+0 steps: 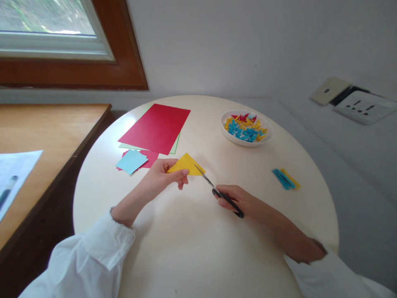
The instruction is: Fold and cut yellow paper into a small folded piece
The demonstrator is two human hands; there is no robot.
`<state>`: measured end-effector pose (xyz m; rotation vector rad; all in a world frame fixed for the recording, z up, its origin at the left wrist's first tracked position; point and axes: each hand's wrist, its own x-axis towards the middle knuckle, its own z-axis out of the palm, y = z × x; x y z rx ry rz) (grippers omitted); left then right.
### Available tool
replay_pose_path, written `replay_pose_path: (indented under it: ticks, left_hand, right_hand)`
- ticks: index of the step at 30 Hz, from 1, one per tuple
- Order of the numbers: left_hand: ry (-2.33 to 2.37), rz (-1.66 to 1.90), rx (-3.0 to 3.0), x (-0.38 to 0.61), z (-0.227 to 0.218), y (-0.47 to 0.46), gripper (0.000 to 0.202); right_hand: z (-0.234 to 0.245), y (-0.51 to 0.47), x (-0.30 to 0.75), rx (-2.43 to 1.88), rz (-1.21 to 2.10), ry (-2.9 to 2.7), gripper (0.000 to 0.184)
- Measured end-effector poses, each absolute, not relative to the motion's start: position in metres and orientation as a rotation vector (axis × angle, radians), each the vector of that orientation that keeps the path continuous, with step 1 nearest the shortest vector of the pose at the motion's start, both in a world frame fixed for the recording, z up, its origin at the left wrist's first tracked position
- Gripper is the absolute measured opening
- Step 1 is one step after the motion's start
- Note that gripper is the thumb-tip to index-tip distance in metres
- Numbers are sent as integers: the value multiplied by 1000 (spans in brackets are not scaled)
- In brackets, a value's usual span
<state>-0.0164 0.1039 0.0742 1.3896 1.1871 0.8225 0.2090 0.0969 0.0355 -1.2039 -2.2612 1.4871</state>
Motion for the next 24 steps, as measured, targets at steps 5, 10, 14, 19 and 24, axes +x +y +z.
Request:
replay_pose_path:
  ticks: [5, 10, 14, 19, 24]
  left_hand:
    - [1134, 796, 1370, -19, 69, 109, 20]
    - [1193, 796, 1394, -17, 73, 106, 22]
    - [1203, 796, 1385, -15, 78, 103, 22]
    - [1196, 793, 1366, -15, 76, 104, 23]
    - [1178, 794, 1356, -17, 72, 106, 22]
  right_hand:
    - [37, 96, 208, -1208, 1474, -2266, 43]
    - [39, 95, 207, -1234, 1511, -2226, 42]
    - [39, 95, 207, -1241, 1508, -2225, 41]
    - [38, 96, 206, -1236, 1512, -2209, 40]
    - [37, 96, 206, -1236, 1496, -2218, 41]
